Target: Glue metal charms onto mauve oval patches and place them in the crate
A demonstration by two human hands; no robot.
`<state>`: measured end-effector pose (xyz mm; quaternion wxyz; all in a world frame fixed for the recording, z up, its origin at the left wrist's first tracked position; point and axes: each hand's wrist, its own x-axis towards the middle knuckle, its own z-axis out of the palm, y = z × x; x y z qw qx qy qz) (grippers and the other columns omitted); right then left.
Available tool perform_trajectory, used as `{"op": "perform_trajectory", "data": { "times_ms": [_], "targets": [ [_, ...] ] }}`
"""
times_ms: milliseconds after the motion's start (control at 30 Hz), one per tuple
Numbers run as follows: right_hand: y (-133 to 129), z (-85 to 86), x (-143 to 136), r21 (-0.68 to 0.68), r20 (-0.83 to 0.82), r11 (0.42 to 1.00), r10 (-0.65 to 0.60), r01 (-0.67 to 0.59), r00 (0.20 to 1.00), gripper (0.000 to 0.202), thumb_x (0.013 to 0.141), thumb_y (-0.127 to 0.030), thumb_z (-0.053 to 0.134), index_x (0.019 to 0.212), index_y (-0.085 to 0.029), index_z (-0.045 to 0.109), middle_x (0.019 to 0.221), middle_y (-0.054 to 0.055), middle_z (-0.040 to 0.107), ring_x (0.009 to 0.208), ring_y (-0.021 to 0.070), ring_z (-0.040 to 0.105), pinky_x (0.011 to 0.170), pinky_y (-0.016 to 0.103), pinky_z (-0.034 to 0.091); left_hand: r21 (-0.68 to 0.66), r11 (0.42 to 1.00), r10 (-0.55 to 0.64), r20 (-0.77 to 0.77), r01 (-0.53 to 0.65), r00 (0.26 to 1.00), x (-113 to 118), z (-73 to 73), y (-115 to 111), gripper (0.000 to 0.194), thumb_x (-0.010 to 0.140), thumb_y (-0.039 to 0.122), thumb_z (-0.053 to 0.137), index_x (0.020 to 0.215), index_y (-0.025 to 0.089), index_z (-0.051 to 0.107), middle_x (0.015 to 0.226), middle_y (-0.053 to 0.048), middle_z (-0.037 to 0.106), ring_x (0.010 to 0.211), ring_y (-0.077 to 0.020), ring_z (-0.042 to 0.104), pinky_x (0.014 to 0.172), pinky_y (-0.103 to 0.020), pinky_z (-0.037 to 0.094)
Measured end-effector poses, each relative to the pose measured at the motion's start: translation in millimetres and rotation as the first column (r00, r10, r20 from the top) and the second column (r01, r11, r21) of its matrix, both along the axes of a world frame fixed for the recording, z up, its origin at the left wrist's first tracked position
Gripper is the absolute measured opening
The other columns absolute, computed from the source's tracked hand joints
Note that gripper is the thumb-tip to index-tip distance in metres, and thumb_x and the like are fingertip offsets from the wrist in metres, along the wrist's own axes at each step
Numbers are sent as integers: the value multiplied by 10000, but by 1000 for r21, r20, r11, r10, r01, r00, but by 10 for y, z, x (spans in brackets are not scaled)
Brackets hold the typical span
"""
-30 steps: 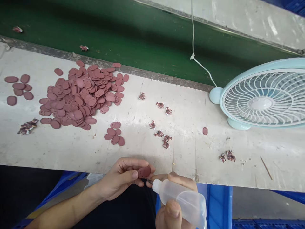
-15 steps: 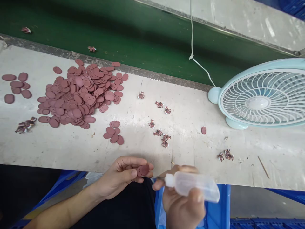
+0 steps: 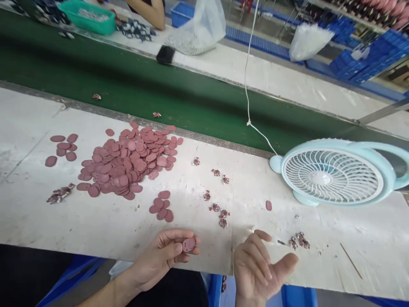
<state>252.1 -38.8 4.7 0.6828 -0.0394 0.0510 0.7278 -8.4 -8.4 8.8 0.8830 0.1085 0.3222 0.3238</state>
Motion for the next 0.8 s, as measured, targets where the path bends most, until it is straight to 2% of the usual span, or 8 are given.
{"op": "perform_trajectory", "data": {
  "times_ms": [33,67,100,233,367,433,533,800],
  "targets": [
    [71,144,-176,-51,407,993,-74,104,910,215,896,-485,653,948,-307,543,546,-108,289,288,76,251,193,173,184,-1,1000,15,4,-15,1000,-19,0,14,227,828,267,796,1047,205,792,1118,-109,794,978,-212,762,781,-240,550],
    [188,274,-352,-73,822,979,-50,191,568,266,965,-571,484,915,-317,546,548,-103,246,290,91,200,196,206,145,-3,1000,29,9,-29,1000,-41,0,26,236,823,267,801,1049,200,790,1117,-115,793,972,-214,762,778,-243,549],
    [357,382,-522,-53,935,981,-17,189,354,285,979,-537,477,833,-303,552,546,-94,257,304,96,221,221,226,175,-5,999,43,10,-42,999,-64,1,36,242,818,267,804,1048,196,789,1114,-119,793,963,-214,762,774,-245,547],
    [1521,537,-1108,11,988,1000,-10,1,-154,202,930,-409,629,845,-229,664,622,-14,571,537,162,569,524,308,514,-13,995,100,-7,-100,995,-179,20,62,245,818,264,800,1047,178,782,1113,-139,789,948,-217,761,763,-249,542],
    [2885,472,-1653,47,811,986,-132,-162,-570,188,973,-341,593,949,-185,695,1042,81,714,1021,231,653,943,420,522,-18,984,175,-32,-176,984,-301,104,89,265,800,280,819,1038,173,780,1122,-154,786,950,-229,762,771,-266,546],
    [3357,450,-1895,19,686,977,-167,-213,-708,214,976,-345,620,1076,-166,680,1188,86,679,1134,245,625,1009,482,492,-19,978,207,-44,-208,977,-348,149,101,270,782,294,836,1020,176,785,1105,-151,792,939,-229,765,765,-266,547],
    [3717,439,-2141,-22,527,969,-198,-246,-827,308,973,-364,637,1215,-174,641,1311,97,623,1187,265,607,1015,514,498,-7,970,243,-36,-244,969,-387,169,109,282,768,301,851,1015,178,791,1082,-148,800,915,-222,771,734,-252,548],
    [3698,560,-2211,-48,494,975,-166,-218,-854,309,959,-339,661,1207,-155,643,1290,106,632,1169,264,620,1001,504,512,-1,961,276,-43,-276,960,-434,158,116,266,781,287,837,1020,180,789,1088,-145,801,905,-203,767,720,-235,548]
  ]
}}
